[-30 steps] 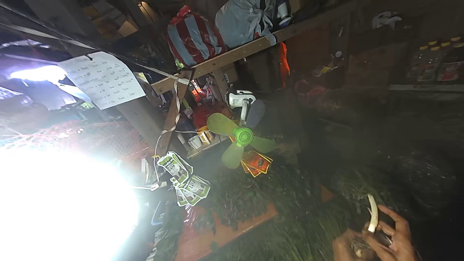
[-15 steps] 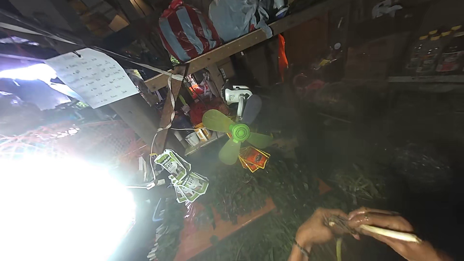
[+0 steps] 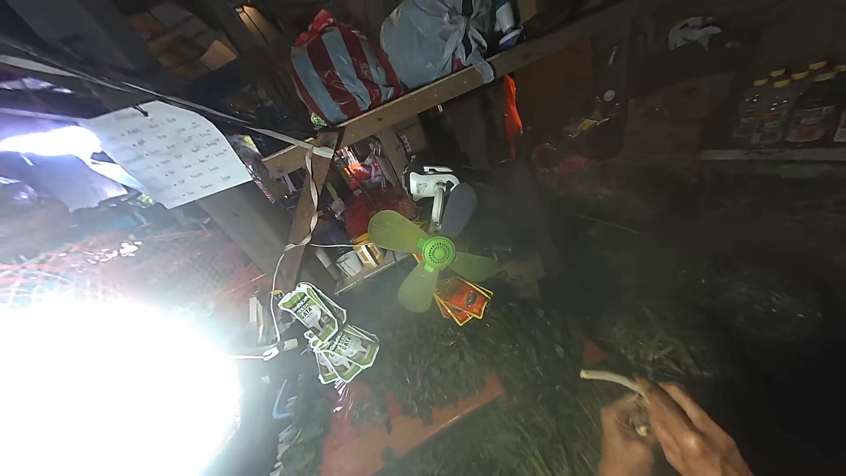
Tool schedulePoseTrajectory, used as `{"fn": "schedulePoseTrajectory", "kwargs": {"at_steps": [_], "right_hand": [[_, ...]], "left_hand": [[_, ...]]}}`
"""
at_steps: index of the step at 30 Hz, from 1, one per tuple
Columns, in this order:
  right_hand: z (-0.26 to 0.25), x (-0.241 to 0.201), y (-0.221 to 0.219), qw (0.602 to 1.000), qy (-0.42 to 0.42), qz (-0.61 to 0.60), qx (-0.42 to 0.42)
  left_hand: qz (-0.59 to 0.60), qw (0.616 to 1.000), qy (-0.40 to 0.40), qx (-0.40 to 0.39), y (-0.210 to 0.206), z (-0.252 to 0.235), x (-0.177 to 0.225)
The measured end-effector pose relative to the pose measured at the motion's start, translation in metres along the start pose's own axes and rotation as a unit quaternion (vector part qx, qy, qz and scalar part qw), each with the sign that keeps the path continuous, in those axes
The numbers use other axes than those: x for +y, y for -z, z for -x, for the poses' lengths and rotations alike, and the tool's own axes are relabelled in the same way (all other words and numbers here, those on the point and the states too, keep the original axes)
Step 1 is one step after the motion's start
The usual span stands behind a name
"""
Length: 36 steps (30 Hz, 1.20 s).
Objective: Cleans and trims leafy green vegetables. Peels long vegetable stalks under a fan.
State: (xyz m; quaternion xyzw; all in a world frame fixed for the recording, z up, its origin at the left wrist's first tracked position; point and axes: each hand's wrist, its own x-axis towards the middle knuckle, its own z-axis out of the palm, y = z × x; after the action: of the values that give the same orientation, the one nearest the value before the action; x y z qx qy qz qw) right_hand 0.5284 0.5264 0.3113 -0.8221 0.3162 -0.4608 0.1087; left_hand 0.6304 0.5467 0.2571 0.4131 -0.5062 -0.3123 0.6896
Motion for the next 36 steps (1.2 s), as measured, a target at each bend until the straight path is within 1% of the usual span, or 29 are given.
{"fn": "schedulePoseTrajectory", "kwargs": {"at_steps": [4, 6, 11, 13, 15, 17, 18, 20, 24, 26, 28, 30, 31, 33, 35, 36], "right_hand": [[-0.002, -0.005, 0.000, 0.998, -0.067, 0.013, 0.018], [-0.002, -0.005, 0.002, 0.995, -0.094, 0.012, 0.015], [0.004, 0.006, 0.001, 0.991, -0.127, 0.023, 0.027], [0.006, 0.016, 0.004, 0.986, -0.167, -0.009, -0.004], [0.005, 0.025, 0.009, 0.970, -0.225, -0.074, -0.052], [0.005, 0.034, 0.012, 0.955, -0.252, -0.135, -0.071], [0.006, 0.040, 0.012, 0.952, -0.256, -0.154, -0.072], [0.008, 0.048, 0.013, 0.950, -0.260, -0.153, -0.075], [0.012, 0.044, 0.021, 0.956, -0.269, -0.073, -0.094], [0.014, 0.042, 0.023, 0.961, -0.251, -0.036, -0.109], [0.014, 0.044, 0.019, 0.973, -0.212, -0.013, -0.093], [0.012, 0.046, 0.012, 0.975, -0.209, -0.052, -0.051], [0.011, 0.045, 0.013, 0.968, -0.227, -0.099, -0.034], [0.005, 0.041, 0.022, 0.937, -0.288, -0.195, -0.023], [0.002, 0.047, 0.024, 0.886, -0.362, -0.291, -0.002], [-0.002, 0.050, 0.024, 0.844, -0.394, -0.364, 0.018]], "left_hand": [[-0.006, 1.000, -0.007, 0.002, -0.010, 0.009, -0.006], [-0.028, 1.000, 0.010, -0.007, -0.014, 0.013, -0.009], [-0.092, 0.993, 0.066, -0.044, -0.020, 0.023, -0.013], [-0.106, 0.990, 0.078, -0.051, -0.020, 0.025, -0.013], [-0.117, 0.989, 0.075, -0.059, -0.019, 0.027, -0.015], [-0.125, 0.987, 0.071, -0.071, -0.016, 0.029, -0.016], [-0.130, 0.986, 0.077, -0.077, -0.014, 0.029, -0.015], [-0.141, 0.983, 0.081, -0.083, -0.010, 0.030, -0.015], [-0.195, 0.974, 0.061, -0.101, -0.009, 0.029, -0.013], [-0.222, 0.968, 0.052, -0.105, -0.010, 0.030, -0.014], [-0.232, 0.966, 0.057, -0.101, -0.007, 0.028, -0.014], [-0.235, 0.964, 0.080, -0.091, -0.002, 0.026, -0.009], [-0.232, 0.963, 0.100, -0.092, 0.001, 0.025, -0.003], [-0.226, 0.962, 0.120, -0.099, 0.006, 0.023, 0.009], [-0.198, 0.966, 0.130, -0.106, 0.012, 0.021, 0.010], [-0.183, 0.969, 0.122, -0.108, 0.015, 0.019, 0.010]]}}
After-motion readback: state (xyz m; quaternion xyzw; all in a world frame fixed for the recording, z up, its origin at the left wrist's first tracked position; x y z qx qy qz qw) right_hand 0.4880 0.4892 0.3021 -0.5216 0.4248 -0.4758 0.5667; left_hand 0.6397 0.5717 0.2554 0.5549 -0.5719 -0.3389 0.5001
